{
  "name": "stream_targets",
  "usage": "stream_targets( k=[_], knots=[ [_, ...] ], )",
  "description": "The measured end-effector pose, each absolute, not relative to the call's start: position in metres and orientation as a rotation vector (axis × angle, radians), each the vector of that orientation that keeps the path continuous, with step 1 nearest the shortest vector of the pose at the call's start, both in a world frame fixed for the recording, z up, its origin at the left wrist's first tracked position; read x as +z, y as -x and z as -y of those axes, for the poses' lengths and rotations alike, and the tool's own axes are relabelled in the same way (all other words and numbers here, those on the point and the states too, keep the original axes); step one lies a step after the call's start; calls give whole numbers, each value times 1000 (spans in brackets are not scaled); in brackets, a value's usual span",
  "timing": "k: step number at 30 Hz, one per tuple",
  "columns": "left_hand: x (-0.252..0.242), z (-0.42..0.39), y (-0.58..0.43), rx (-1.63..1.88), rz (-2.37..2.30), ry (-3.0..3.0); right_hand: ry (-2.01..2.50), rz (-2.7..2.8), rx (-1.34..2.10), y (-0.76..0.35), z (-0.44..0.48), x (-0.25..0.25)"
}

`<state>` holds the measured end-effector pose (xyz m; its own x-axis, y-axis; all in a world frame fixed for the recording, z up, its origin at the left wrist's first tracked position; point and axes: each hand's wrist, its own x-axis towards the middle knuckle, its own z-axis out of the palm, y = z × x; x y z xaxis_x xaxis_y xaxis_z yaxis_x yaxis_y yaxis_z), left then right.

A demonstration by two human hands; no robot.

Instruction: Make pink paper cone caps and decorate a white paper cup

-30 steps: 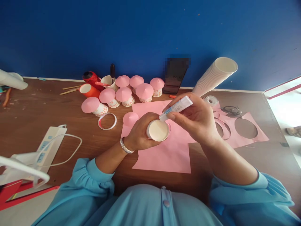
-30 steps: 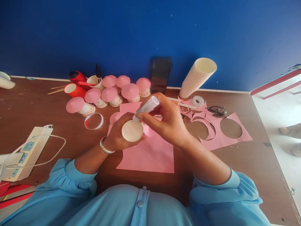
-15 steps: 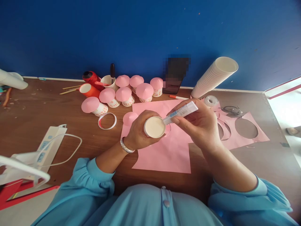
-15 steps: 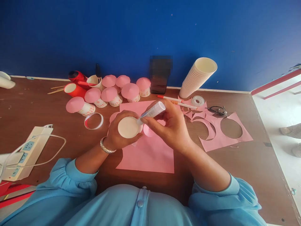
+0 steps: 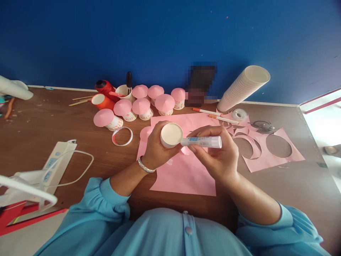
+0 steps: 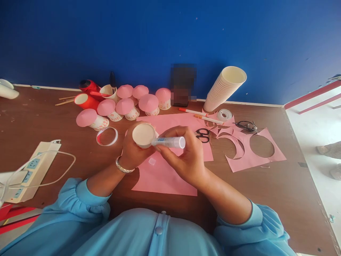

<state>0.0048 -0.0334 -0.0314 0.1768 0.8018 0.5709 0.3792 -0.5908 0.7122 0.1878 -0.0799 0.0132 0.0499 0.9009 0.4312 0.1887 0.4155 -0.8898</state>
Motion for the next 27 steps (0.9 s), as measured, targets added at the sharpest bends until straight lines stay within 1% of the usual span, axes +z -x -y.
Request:
stream_targets(
  k=[7,13,23,27],
  knots=[
    [-29,33,-6,1409,-1183,-2108,1053,1431,567,-187,78,19],
    [-26,32,-6,1448,-1184,-2175,1111,1548,444,-188,77,17],
    [-30,30,-3,1421,-1215,-2177,1076,1578,471,-182,85,13],
    [-29,30,-5,1447,-1208,-2121,1064,1568,566,-179,88,7]
  ],
)
